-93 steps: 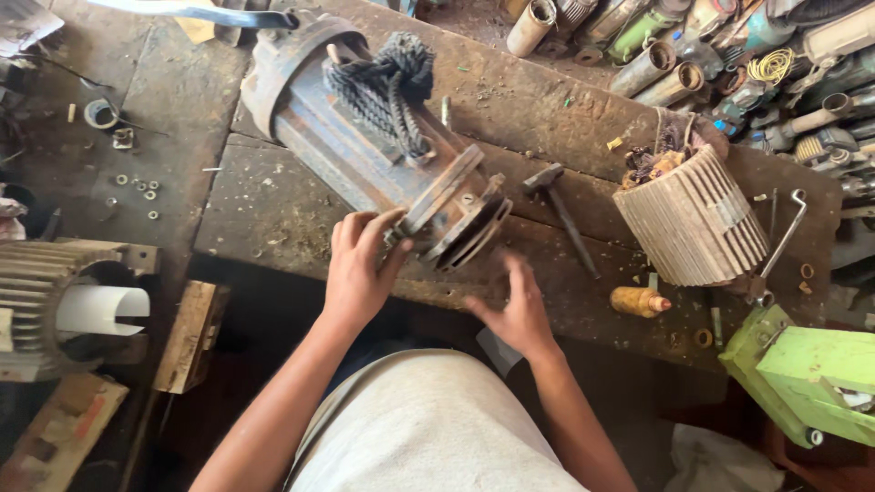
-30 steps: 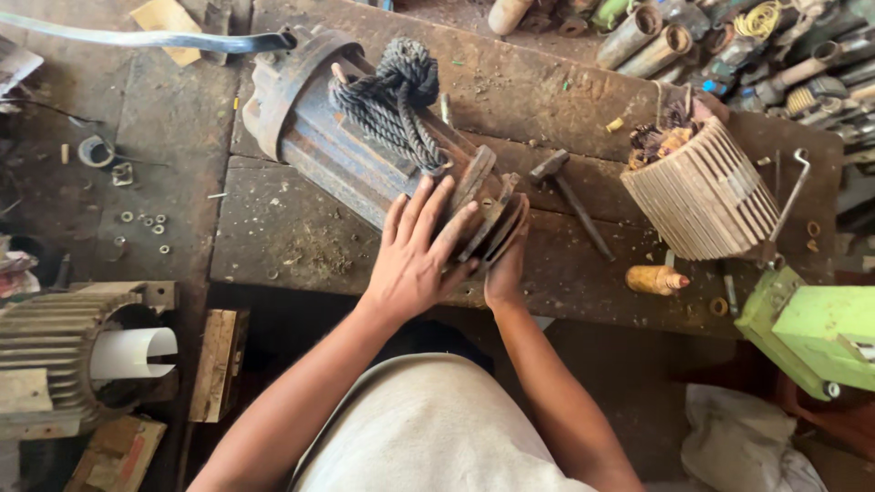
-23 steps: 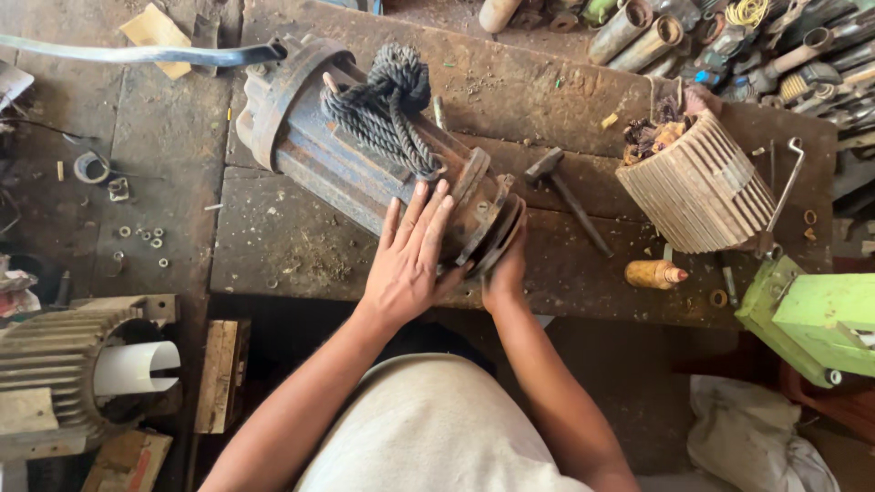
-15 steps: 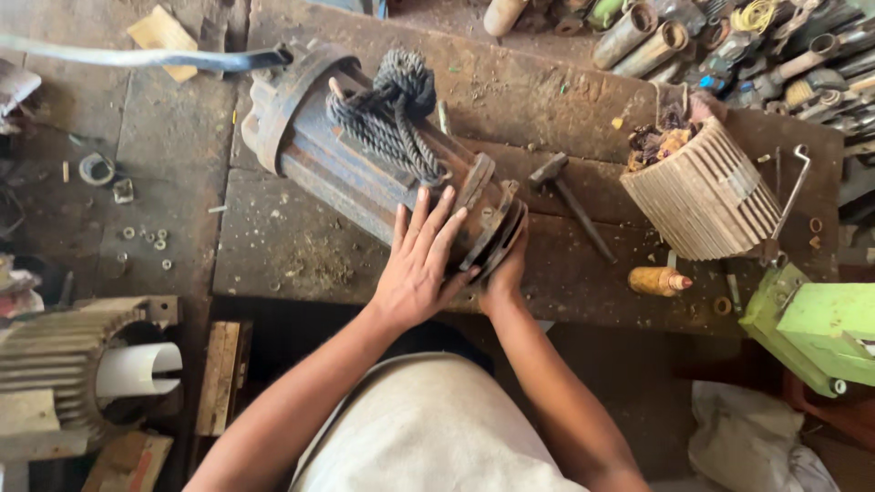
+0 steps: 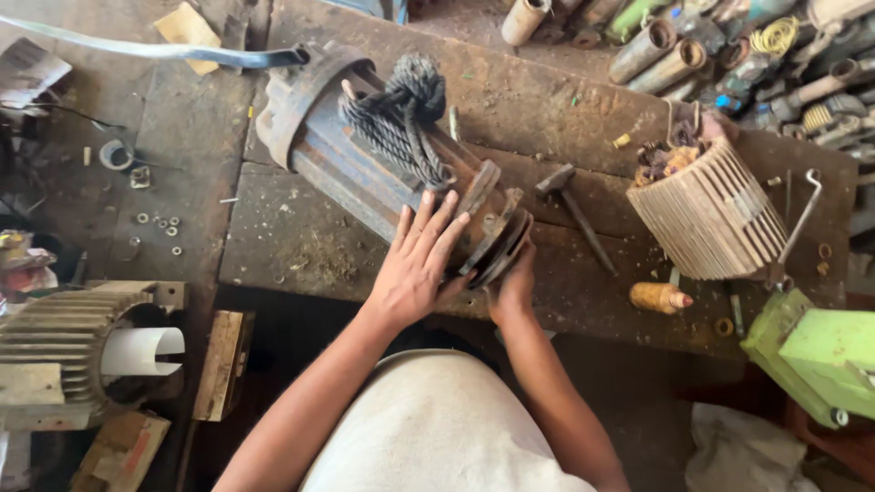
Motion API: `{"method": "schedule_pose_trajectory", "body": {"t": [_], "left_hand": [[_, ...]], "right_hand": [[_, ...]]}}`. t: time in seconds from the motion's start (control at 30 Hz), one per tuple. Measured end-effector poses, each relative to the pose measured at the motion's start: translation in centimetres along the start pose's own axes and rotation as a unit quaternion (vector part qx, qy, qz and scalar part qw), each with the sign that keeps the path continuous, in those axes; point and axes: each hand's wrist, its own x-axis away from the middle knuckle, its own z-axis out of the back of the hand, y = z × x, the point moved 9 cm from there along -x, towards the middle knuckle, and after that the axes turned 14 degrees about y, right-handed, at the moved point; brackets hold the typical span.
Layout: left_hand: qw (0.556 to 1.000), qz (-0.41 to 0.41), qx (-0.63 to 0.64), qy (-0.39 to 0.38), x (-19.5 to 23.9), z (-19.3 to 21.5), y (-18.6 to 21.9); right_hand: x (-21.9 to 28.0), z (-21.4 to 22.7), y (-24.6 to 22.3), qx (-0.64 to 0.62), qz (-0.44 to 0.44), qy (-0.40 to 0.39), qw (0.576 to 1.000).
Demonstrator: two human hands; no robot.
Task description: The person uses a wrench to tighten a nut on a motor rotor, then inserts the rotor into a motor housing and secures it with a metal plate and bolts. A second person assists by handing tools and applying lubricant.
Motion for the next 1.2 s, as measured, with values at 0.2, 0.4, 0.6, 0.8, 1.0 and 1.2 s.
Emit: {"method": "schedule_pose_trajectory", "body": {"t": [0.2, 0.4, 0.6, 0.8, 1.0, 1.2], "left_hand": [[1.0, 0.015, 0.01, 0.012, 0.1, -0.3, -0.2], [0.981, 0.064, -0.07, 0.166, 0.5, 2.6, 0.7], [0.975, 0.132, -0.147, 0.105, -0.2, 2.2, 0.4], [0.978, 0.074, -0.17, 0.095, -2.1, 2.1, 1.4], [0.979, 0.054, -0.161, 0.116, -1.6, 2.1, 1.4], [0.975, 0.056, -0.185, 0.114, -1.5, 2.1, 1.9]], "right_hand": [[4.0, -0.8, -5.2, 0.26, 0.261, -0.16, 0.916], [6.2, -2.3, -6.9, 0.423, 0.471, -0.224, 0.742], [7.4, -2.5, -7.7, 0.449, 0.579, -0.195, 0.652], [9.9, -5.3, -9.1, 0.382, 0.691, -0.201, 0.58], [10.2, -5.6, -9.1, 0.354, 0.707, -0.217, 0.573], [9.1, -5.3, -9.0, 0.346, 0.699, -0.223, 0.585]]}}
